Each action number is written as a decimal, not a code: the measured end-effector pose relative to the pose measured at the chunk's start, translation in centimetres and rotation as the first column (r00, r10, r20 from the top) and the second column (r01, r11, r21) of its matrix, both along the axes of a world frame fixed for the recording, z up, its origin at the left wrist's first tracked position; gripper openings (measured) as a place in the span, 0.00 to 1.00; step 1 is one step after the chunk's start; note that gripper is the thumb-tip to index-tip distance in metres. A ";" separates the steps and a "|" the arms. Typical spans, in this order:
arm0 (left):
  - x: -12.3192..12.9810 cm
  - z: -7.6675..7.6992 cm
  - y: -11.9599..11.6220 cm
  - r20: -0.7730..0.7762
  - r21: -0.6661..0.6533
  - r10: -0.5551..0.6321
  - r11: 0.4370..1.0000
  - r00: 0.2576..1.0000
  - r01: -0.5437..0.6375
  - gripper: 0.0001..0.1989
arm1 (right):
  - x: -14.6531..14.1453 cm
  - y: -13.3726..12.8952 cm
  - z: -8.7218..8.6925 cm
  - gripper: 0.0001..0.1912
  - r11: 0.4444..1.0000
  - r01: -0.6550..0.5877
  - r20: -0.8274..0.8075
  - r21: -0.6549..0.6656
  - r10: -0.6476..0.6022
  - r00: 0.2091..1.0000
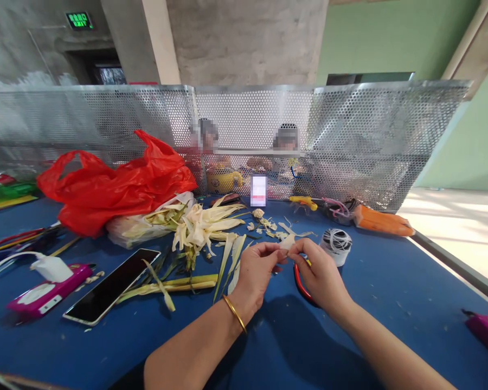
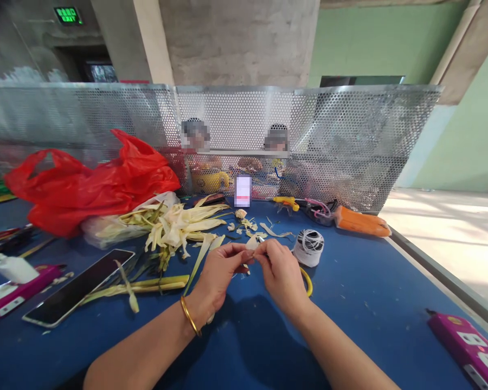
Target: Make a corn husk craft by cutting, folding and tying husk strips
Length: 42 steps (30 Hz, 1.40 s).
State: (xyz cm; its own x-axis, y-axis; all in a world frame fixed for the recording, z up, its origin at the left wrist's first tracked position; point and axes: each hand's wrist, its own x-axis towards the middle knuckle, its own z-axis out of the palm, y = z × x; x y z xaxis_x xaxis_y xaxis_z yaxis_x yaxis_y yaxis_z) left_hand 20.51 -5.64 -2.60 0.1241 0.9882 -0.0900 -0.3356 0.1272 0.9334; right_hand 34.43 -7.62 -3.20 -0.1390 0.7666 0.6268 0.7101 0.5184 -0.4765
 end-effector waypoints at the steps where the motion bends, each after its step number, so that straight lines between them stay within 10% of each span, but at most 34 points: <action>1: 0.0 0.0 0.0 -0.007 0.006 0.005 1.000 1.000 -0.005 0.11 | 0.0 0.0 0.0 0.07 1.000 0.003 -0.014 -0.015 -0.003 1.000; 38: 0.0 -0.2 0.1 -0.008 0.005 -0.071 0.997 0.997 0.071 0.11 | 0.1 0.9 -0.1 0.14 0.945 -0.203 -0.645 -0.255 -0.010 0.764; 42: -0.2 -0.1 0.3 0.041 -0.087 -0.075 0.993 0.996 0.078 0.11 | 0.3 0.8 -0.1 0.11 0.963 -0.168 -0.555 -0.211 0.024 0.832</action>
State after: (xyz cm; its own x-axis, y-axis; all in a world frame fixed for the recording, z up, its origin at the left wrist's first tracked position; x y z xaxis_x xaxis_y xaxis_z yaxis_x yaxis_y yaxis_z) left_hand 20.32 -5.36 -2.73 0.2039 0.9639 -0.1709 -0.3562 0.2357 0.9042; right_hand 34.69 -6.81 -3.33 0.0875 0.9032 0.4201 0.2514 0.3881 -0.8867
